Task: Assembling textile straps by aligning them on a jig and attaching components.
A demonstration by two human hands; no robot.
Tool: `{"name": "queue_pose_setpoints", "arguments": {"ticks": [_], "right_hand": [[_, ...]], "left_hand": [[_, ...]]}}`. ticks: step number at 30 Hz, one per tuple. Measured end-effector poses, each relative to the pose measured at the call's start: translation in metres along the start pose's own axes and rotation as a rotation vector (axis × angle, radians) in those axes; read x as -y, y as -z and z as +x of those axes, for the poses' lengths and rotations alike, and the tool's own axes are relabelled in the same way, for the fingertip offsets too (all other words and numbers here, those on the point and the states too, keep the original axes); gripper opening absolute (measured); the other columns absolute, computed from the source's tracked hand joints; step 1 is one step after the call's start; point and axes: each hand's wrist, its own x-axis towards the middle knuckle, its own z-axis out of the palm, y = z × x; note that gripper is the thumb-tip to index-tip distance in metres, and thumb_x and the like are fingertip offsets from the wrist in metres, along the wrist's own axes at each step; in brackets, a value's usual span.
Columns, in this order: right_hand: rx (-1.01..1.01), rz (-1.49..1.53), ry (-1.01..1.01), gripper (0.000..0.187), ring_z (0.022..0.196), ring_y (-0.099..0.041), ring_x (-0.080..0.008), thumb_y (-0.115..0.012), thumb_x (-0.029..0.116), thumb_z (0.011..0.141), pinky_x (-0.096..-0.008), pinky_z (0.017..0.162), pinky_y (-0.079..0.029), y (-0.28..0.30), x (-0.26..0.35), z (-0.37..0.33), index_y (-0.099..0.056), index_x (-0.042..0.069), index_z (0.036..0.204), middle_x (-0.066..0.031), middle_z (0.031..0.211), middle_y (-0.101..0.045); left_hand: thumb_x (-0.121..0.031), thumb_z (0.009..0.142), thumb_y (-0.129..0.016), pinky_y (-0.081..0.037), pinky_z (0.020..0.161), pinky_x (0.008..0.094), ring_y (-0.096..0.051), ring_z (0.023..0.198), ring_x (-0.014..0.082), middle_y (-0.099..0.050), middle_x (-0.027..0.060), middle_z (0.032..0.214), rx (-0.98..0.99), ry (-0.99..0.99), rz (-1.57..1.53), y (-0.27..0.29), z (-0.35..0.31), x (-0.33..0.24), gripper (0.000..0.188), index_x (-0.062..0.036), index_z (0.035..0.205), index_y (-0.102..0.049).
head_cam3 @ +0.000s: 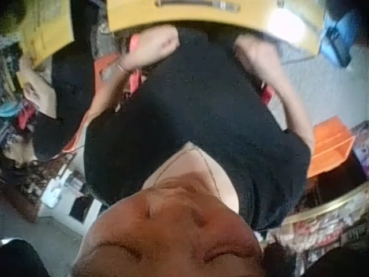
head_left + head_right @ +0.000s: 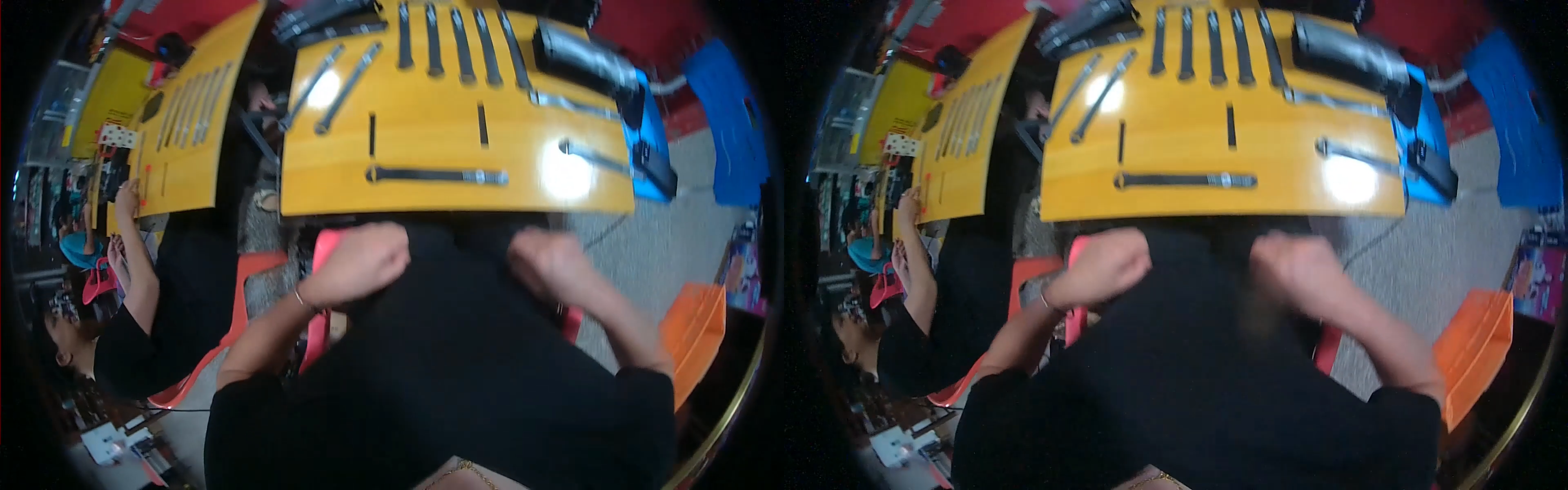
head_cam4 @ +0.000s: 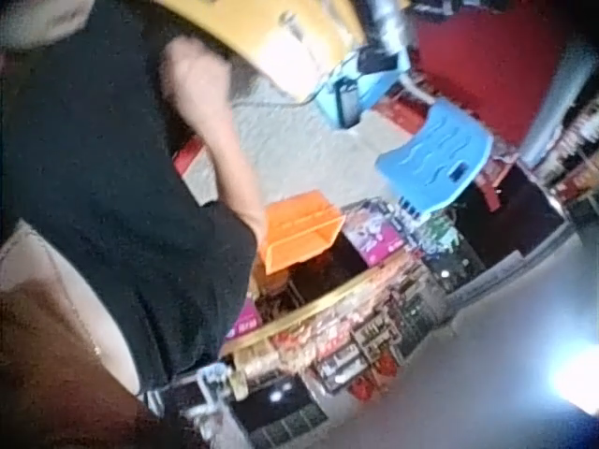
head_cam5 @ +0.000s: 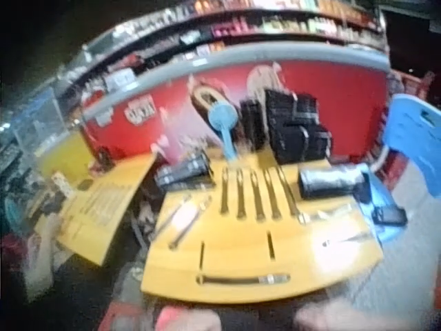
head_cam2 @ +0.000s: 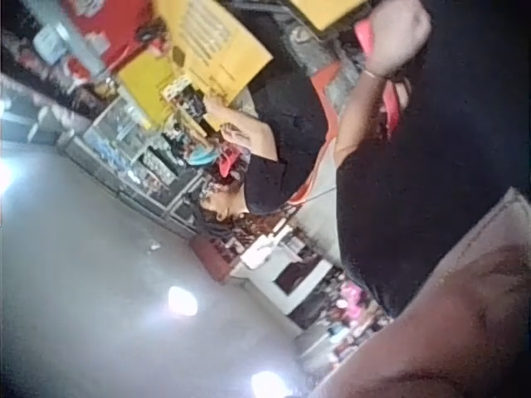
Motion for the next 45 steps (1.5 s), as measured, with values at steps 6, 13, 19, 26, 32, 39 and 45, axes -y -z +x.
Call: {"name": "queue_pose_setpoints", "arguments": {"ticks": [6, 13, 19, 26, 32, 39, 45], "right_hand": [[0.116, -0.353, -0.085, 0.012, 0.065, -0.062, -0.031, -0.054, 0.007, 0.075, -0.0391, 0.056, -0.05, -0.033, -0.011, -0.009, -0.052, 0.004, 0.086, -0.0135, 0.076, -0.058], [0.147, 0.165, 0.086, 0.026, 0.075, -0.062, -0.0245, -0.067, 0.018, 0.077, -0.0349, 0.064, -0.05, 0.048, 0.021, -0.014, -0.059, 0.005, 0.098, -0.0099, 0.085, -0.061], [0.44, 0.504, 1.493, 0.021, 0.094, -0.059, -0.0112, -0.055, 0.01, 0.089, -0.0222, 0.076, -0.047, 0.133, 0.035, -0.072, -0.06, 0.012, 0.109, -0.0046, 0.108, -0.06], [0.209, 0.189, 1.329, 0.029, 0.106, -0.055, -0.009, -0.048, 0.003, 0.089, -0.0205, 0.084, -0.045, 0.163, 0.038, -0.136, -0.058, 0.013, 0.115, -0.004, 0.111, -0.058], [0.217, 0.332, 1.323, 0.031, 0.103, -0.055, -0.01, -0.046, 0.001, 0.088, -0.019, 0.087, -0.043, 0.162, 0.028, -0.121, -0.057, 0.013, 0.115, -0.0039, 0.109, -0.057], [0.16, 0.384, 1.15, 0.025, 0.086, -0.058, -0.0057, -0.046, 0.0, 0.086, -0.0169, 0.086, -0.046, 0.178, 0.0, -0.125, -0.061, 0.015, 0.1, -0.002, 0.1, -0.059], [-0.201, 0.805, 1.178, 0.028, 0.082, -0.062, -0.0104, -0.058, -0.006, 0.081, -0.0225, 0.075, -0.054, 0.15, -0.052, -0.139, -0.063, 0.009, 0.104, -0.0099, 0.093, -0.065]], "left_hand": [[-0.014, 0.08, -0.059, -0.044, 0.061, 0.038, -0.055, 0.068, 0.0301, -0.052, 0.0118, 0.068, 0.113, -0.092, 0.061, -0.03, 0.01, 0.008, 0.016, -0.0033, 0.072, -0.05], [-0.018, 0.081, -0.064, -0.048, 0.066, 0.0328, -0.06, 0.075, 0.0217, -0.062, 0.0077, 0.08, 0.17, -0.1, -0.442, 0.04, -0.015, -0.018, 0.019, -0.0041, 0.093, -0.063], [-0.019, 0.089, -0.04, -0.05, 0.067, 0.0346, -0.061, 0.081, 0.0247, -0.06, 0.0125, 0.1, 0.56, -1.63, -0.708, 0.152, -0.066, -0.084, 0.029, -0.0005, 0.101, -0.059], [-0.01, 0.087, -0.043, -0.048, 0.073, 0.0295, -0.061, 0.086, 0.0177, -0.063, 0.0073, 0.099, 0.323, -1.688, -0.546, 0.165, -0.058, -0.075, 0.024, -0.0041, 0.1, -0.062], [-0.001, 0.084, -0.047, -0.045, 0.079, 0.0244, -0.06, 0.092, 0.0106, -0.066, 0.0021, 0.099, 0.089, -1.709, -0.373, 0.183, -0.05, -0.063, 0.025, -0.0076, 0.099, -0.065], [-0.002, 0.085, -0.047, -0.046, 0.079, 0.0234, -0.061, 0.089, 0.0097, -0.067, -0.0001, 0.094, -0.188, -1.612, -0.566, 0.191, -0.022, -0.058, 0.023, -0.009, 0.088, -0.068], [-0.015, 0.091, -0.042, -0.048, 0.07, 0.0279, -0.063, 0.086, 0.0198, -0.065, 0.0099, 0.096, 0.456, -1.242, -0.836, 0.181, 0.043, -0.022, 0.028, -0.0015, 0.093, -0.066]]}}
